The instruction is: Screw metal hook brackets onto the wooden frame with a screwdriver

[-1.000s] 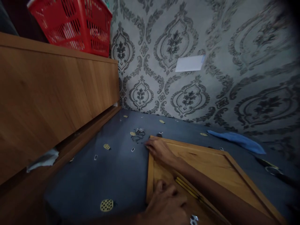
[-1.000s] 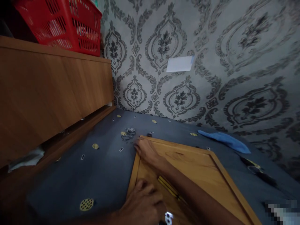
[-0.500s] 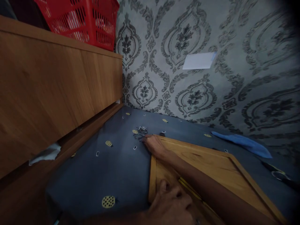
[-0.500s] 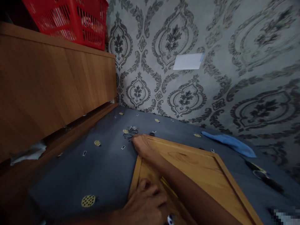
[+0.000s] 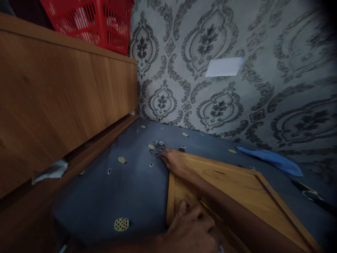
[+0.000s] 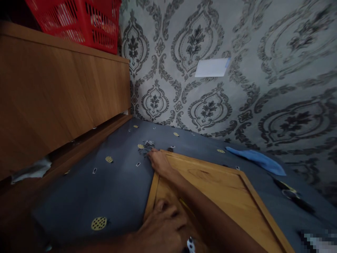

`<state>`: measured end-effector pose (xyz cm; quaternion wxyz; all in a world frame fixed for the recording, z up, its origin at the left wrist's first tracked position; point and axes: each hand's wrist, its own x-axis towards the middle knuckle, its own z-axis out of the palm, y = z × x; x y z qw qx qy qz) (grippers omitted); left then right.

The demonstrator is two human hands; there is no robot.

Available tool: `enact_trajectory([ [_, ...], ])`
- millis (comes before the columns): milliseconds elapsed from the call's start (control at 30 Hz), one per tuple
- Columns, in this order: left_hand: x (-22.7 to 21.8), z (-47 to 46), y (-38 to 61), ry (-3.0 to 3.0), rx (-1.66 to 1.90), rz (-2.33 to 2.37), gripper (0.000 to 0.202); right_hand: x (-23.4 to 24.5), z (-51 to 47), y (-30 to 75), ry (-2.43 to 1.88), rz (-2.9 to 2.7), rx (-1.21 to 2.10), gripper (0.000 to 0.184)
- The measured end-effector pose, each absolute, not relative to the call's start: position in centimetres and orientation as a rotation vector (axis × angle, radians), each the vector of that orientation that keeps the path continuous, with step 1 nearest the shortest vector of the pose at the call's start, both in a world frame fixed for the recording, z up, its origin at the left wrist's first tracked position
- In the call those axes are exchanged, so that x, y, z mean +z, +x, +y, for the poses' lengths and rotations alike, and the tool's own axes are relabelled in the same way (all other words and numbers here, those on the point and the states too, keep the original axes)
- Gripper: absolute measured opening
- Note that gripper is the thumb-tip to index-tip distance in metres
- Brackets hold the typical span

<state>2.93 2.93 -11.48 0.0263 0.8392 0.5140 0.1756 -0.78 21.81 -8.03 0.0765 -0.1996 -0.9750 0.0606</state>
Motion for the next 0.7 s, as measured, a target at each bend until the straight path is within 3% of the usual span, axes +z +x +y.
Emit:
enact_trajectory([
  [100, -11.3, 3.0, 3.0, 2.584, 0.522, 1.611, 0.062, -8.4, 22.1, -0.3, -0.585, -2.847, 0.351, 0.032],
  [400, -10.2, 2.6, 2.6, 2.549, 0.524, 1.607, 0.071, -10.0, 21.9, 0.0, -0.45, -2.692, 0.695, 0.031],
  [700, -9.2, 2.1, 2.5, 2.55, 0.539, 1.58, 0.063, -10.8, 21.8, 0.3, -0.387, -2.691, 0.673, 0.03],
])
